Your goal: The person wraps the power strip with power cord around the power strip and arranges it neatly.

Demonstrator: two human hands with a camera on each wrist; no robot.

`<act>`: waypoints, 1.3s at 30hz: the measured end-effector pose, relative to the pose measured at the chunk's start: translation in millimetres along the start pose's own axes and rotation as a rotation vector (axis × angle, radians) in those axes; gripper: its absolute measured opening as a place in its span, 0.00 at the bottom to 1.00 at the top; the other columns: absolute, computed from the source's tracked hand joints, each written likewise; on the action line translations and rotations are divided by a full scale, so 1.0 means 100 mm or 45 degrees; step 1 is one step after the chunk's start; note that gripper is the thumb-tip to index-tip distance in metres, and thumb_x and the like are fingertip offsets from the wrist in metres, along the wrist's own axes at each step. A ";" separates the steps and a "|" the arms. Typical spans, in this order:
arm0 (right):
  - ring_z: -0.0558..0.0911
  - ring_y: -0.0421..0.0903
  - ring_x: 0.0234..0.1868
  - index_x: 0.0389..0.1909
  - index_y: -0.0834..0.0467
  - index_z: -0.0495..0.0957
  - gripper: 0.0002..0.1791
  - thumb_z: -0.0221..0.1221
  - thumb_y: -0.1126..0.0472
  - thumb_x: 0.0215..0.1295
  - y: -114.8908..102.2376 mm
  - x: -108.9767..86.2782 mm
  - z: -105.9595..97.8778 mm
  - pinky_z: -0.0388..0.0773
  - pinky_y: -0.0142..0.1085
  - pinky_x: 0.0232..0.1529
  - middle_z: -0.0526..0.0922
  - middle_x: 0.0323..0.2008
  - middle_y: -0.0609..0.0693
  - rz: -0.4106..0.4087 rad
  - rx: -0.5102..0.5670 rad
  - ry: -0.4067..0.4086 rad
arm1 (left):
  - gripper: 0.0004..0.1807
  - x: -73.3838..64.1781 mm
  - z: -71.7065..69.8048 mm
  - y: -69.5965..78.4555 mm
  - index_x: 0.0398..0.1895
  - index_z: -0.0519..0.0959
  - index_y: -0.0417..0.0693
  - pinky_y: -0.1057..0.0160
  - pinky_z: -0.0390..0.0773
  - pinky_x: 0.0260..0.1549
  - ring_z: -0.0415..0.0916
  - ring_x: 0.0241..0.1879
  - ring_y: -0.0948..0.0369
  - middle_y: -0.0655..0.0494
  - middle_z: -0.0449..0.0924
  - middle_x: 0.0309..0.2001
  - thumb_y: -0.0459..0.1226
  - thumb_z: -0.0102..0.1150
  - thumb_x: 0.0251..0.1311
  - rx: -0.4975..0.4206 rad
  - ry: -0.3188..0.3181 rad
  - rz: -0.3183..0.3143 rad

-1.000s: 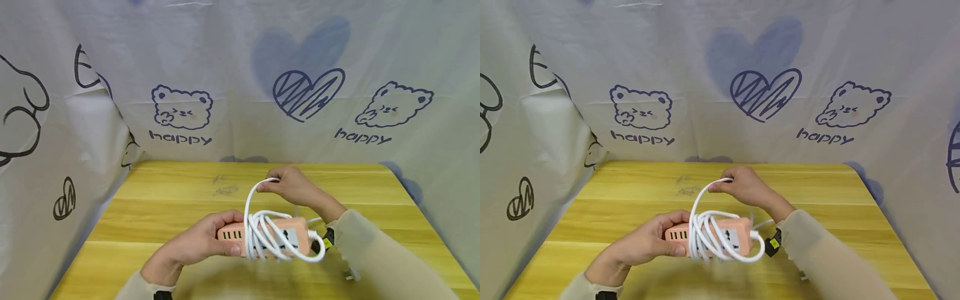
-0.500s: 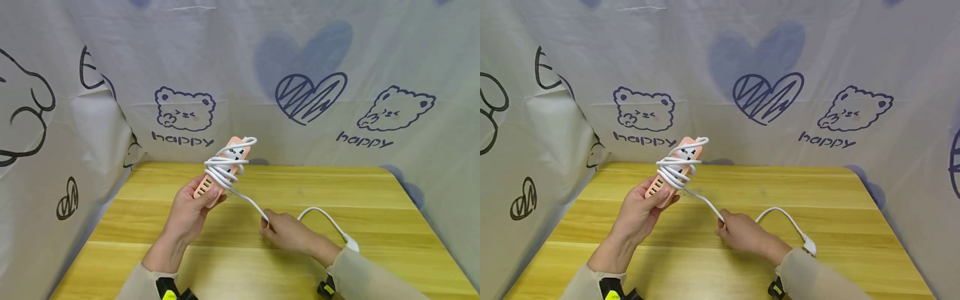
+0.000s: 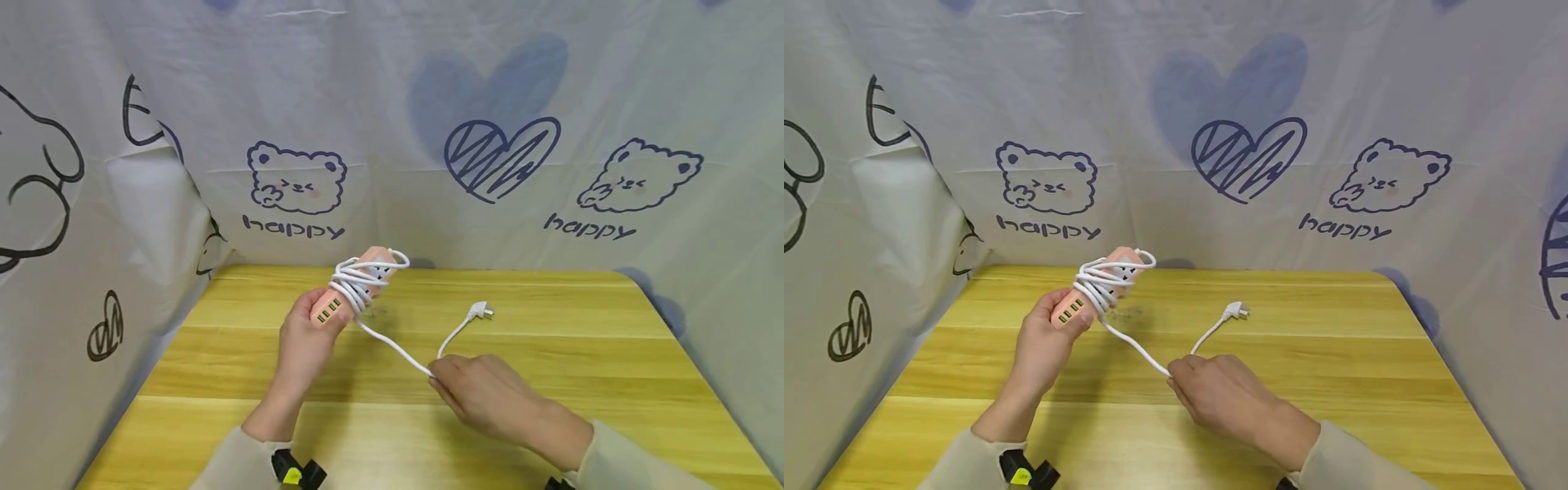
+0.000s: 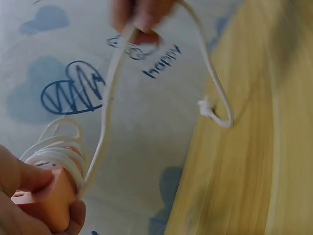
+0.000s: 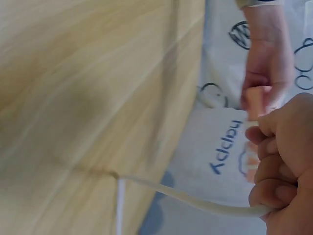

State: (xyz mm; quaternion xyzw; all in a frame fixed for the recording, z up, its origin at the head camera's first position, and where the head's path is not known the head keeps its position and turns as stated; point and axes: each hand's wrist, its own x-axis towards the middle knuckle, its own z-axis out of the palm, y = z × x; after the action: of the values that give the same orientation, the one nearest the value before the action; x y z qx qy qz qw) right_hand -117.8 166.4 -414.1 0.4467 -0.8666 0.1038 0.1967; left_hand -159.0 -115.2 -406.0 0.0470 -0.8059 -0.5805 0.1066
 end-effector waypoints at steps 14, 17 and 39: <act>0.70 0.32 0.20 0.29 0.51 0.82 0.13 0.78 0.52 0.55 0.26 0.40 -0.51 0.69 0.27 0.20 0.79 0.23 0.40 0.005 0.025 0.252 | 0.22 -0.33 -0.02 0.17 0.58 0.83 0.48 0.59 0.83 0.41 0.77 0.39 0.64 0.61 0.80 0.42 0.34 0.75 0.60 0.811 -0.725 0.501; 0.69 0.33 0.20 0.26 0.50 0.81 0.17 0.79 0.46 0.52 0.32 0.50 -0.50 0.69 0.29 0.21 0.79 0.21 0.39 0.220 0.112 0.184 | 0.21 -0.35 -0.06 0.20 0.58 0.84 0.55 0.62 0.81 0.44 0.77 0.41 0.66 0.66 0.81 0.43 0.36 0.74 0.62 0.681 -0.960 0.542; 0.62 0.41 0.25 0.34 0.55 0.84 0.11 0.62 0.54 0.77 0.61 0.03 0.13 0.59 0.32 0.26 0.68 0.23 0.45 0.841 1.060 -0.185 | 0.24 -0.20 -0.30 0.14 0.74 0.72 0.43 0.64 0.84 0.57 0.81 0.49 0.65 0.55 0.81 0.60 0.27 0.51 0.77 -1.249 -0.638 0.228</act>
State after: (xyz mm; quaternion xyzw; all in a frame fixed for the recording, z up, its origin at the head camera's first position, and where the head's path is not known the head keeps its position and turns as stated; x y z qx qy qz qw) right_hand -172.4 194.7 -424.8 0.1964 -0.8579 0.4640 -0.1008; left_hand -132.4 -134.2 -386.1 -0.2161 -0.4428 -0.8697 -0.0298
